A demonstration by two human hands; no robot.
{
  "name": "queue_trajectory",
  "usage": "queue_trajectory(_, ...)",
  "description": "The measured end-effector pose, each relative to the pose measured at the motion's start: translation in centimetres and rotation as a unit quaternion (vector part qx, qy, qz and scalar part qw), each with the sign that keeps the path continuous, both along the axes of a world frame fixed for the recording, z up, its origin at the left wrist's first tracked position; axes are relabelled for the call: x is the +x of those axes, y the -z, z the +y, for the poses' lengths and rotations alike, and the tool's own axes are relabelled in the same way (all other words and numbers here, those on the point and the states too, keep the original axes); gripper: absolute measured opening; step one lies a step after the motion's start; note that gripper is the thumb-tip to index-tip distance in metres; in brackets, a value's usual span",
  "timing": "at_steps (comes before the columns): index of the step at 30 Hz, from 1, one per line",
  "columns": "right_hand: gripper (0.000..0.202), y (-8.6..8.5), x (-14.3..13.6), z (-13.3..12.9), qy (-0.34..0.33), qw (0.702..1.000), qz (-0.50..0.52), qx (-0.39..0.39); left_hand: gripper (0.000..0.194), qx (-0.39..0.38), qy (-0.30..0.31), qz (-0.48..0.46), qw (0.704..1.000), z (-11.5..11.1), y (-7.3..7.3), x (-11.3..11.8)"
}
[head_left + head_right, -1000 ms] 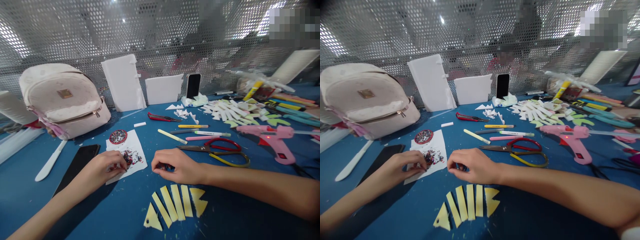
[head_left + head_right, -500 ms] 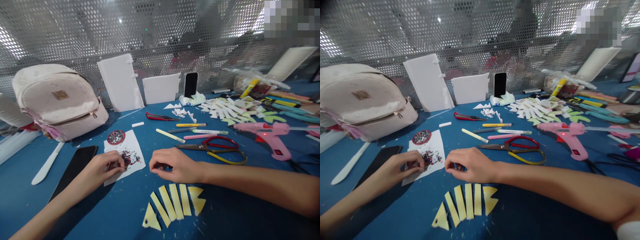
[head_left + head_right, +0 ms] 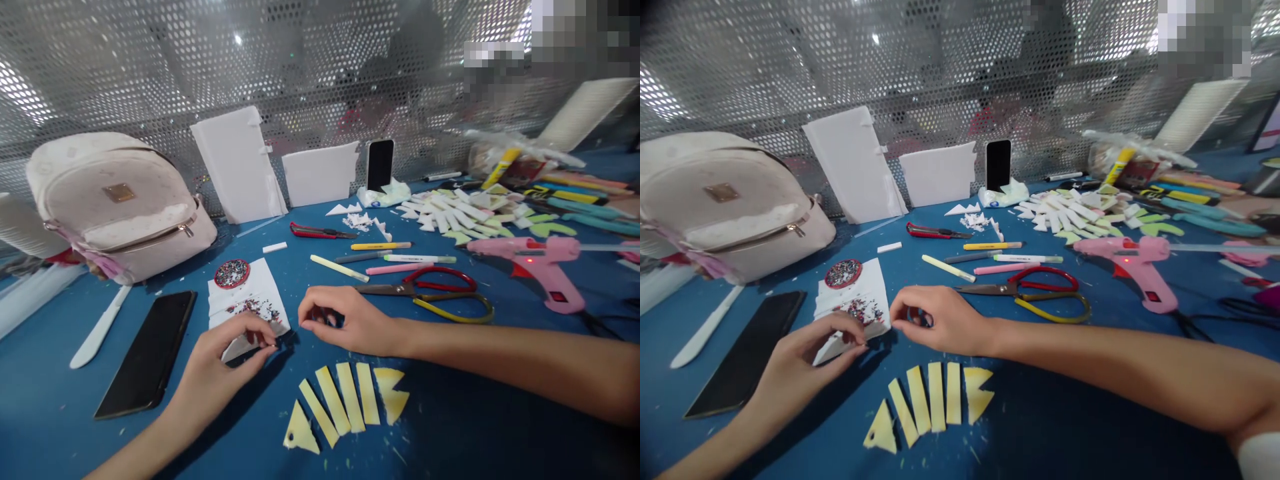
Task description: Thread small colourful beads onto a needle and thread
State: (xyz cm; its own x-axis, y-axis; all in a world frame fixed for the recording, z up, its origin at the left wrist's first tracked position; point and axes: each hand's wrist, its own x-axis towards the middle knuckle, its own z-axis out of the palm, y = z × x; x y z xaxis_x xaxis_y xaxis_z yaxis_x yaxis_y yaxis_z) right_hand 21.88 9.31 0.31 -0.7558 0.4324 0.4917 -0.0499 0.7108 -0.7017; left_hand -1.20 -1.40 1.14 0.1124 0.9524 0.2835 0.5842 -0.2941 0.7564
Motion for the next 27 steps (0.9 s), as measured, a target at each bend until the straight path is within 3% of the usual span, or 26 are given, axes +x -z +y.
queue_trajectory(8,0.005,0.1,0.2,-0.3,-0.016,0.996,0.085,0.011,0.012,0.0,-0.02,-0.063,0.998,-0.6,0.7,2.3)
queue_trajectory(21,0.006,0.1,0.2,-0.2,-0.023,0.995,0.087,0.048,0.007,-0.003,-0.042,-0.08,0.996,-1.2,0.7,1.6)
queue_trajectory(27,0.008,-0.1,0.2,-0.2,-0.033,0.994,0.092,0.052,0.019,0.011,0.006,-0.045,0.999,-0.9,0.4,1.4)
